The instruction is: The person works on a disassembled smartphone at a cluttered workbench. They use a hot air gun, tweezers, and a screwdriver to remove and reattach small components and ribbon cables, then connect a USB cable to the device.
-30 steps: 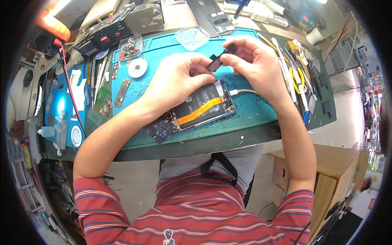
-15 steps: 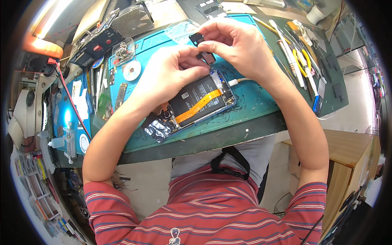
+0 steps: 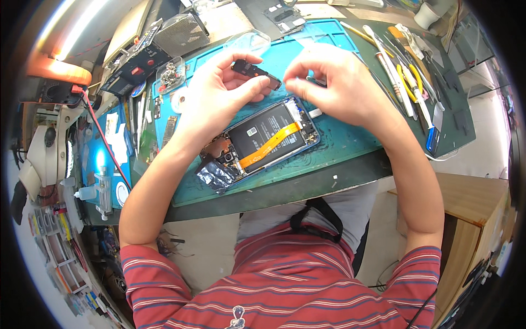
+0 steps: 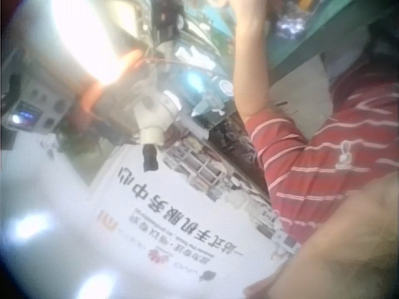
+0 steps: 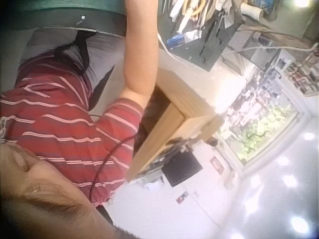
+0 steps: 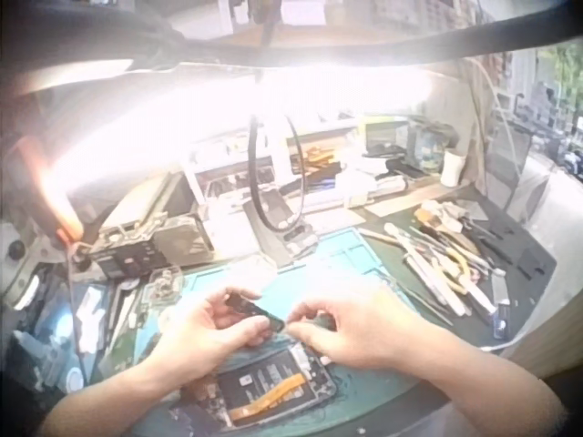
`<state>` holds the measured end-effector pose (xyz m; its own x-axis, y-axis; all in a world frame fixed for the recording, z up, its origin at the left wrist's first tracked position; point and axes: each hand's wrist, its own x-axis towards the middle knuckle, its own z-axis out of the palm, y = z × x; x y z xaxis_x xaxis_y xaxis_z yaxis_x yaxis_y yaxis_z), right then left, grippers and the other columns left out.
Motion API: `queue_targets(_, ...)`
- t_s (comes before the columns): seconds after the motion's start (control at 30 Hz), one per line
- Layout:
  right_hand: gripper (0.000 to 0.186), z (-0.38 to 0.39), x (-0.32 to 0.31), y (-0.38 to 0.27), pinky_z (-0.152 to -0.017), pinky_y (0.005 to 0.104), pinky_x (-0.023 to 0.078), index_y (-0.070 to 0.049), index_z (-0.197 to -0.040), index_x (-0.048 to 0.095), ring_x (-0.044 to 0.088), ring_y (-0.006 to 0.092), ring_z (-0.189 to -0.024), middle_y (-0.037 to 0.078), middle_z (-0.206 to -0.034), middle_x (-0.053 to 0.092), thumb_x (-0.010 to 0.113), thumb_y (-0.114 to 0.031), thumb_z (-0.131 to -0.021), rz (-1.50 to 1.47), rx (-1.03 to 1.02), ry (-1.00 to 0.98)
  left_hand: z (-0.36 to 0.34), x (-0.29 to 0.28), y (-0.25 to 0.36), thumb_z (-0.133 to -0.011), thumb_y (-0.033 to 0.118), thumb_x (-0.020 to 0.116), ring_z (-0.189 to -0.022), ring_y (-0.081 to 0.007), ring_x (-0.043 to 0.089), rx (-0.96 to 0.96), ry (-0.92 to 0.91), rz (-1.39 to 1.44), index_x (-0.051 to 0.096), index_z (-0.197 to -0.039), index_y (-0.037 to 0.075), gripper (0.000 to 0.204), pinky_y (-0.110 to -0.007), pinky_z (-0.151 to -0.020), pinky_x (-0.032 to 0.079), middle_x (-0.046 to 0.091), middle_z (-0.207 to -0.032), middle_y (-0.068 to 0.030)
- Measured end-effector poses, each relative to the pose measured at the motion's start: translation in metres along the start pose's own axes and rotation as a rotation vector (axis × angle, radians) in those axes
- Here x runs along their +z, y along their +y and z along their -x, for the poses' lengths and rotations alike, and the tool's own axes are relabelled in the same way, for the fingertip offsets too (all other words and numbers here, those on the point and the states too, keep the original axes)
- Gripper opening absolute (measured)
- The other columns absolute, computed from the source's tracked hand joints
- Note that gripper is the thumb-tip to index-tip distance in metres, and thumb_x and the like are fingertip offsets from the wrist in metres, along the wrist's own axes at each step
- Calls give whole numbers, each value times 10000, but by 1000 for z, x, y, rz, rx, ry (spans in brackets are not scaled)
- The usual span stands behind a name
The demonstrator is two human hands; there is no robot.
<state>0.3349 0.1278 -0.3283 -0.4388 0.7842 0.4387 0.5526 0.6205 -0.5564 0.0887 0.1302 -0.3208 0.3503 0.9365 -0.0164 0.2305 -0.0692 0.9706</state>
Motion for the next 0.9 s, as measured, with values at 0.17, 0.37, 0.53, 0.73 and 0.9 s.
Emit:
queue_targets(0.17, 156, 10, 11, -4, -849, 427, 561, -112, -976, 782, 719, 308, -943, 120, -943, 739, 776, -249, -902, 80, 41, -38, 1, -2, 0, -988, 102, 776, -1023, -199, 778, -89, 2, 84, 627, -1238, 8, 306, -309, -873, 634, 785, -1108, -157)
queue_targets(0.37, 186, 12, 11, -10, -837, 428, 567, -99, -967, 785, 725, 300, -924, 109, -932, 744, 781, -279, -917, 65, 127, -62, 13, -9, 5, -976, 162, 803, -966, -142, 743, -184, 90, -111, 627, -1193, 30, 309, -264, -834, 569, 788, -1100, -107)
queue_targets(0.53, 196, 11, 12, -14, -831, 431, 567, -91, -986, 779, 720, 305, -911, 104, -921, 739, 785, -275, -919, -11, 113, -48, 17, -3, 4, -972, 152, 805, -958, -120, 717, -125, 97, 51, 662, -1238, 18, 331, -261, -827, 555, 787, -1084, -99)
queue_targets(0.73, 168, 19, 14, -10, -827, 435, 565, -77, -1001, 765, 712, 313, -922, 121, -959, 732, 787, -219, -914, -91, 66, -46, 19, -4, -2, -994, 167, 772, -983, -160, 767, -84, 101, 46, 668, -1186, -13, 283, -288, -821, 612, 787, -1096, -123)
queue_targets(0.9, 151, 18, 7, -10, -828, 426, 563, -66, -996, 754, 706, 318, -936, 131, -965, 722, 787, -182, -905, -132, 130, -87, 18, -4, -1, -993, 157, 771, -979, -160, 764, -98, 104, 56, 666, -1139, -4, 241, -285, -824, 608, 784, -1071, -119)
